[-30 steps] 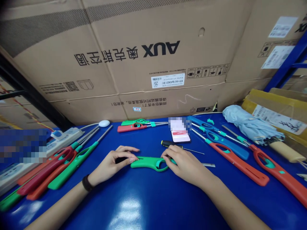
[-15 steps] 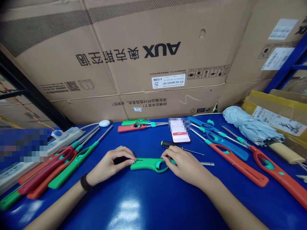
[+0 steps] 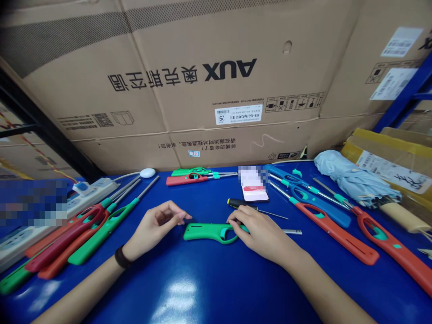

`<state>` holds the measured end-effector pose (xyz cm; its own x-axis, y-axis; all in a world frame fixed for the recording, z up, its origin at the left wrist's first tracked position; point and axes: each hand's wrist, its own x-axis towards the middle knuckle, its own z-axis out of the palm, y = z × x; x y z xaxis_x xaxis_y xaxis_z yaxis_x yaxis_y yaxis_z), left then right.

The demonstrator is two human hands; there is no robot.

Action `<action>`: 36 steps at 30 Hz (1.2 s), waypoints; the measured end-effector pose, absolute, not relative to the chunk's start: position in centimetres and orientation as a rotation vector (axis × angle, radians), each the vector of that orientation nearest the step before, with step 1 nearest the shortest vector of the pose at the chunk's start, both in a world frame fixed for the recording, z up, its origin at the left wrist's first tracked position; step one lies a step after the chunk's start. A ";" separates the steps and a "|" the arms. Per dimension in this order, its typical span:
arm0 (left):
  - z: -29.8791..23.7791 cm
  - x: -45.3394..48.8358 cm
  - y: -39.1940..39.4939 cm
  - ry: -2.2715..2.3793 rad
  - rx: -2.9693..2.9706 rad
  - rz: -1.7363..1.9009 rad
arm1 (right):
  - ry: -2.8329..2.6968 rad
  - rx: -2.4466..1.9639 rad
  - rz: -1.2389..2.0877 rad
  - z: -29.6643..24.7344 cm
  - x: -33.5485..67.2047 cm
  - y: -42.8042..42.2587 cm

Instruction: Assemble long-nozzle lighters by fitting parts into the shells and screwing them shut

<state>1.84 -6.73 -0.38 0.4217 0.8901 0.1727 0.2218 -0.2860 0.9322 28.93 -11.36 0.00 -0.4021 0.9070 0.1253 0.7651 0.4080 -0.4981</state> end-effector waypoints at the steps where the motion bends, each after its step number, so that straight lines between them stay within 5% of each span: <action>1: -0.3 1.8 -6.7 0.951 1.702 0.932 | -2.292 -1.437 0.518 0.0 28.9 -11.3; 36: 0.8 0.9 -6.9 0.991 2.142 0.848 | -2.285 -1.438 0.533 0.2 28.9 -11.5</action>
<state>0.89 -6.94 0.76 0.5118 0.8095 0.2877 0.4092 -0.5242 0.7468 28.88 -11.50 0.22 -0.3991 0.9089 0.1208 0.7617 0.4020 -0.5082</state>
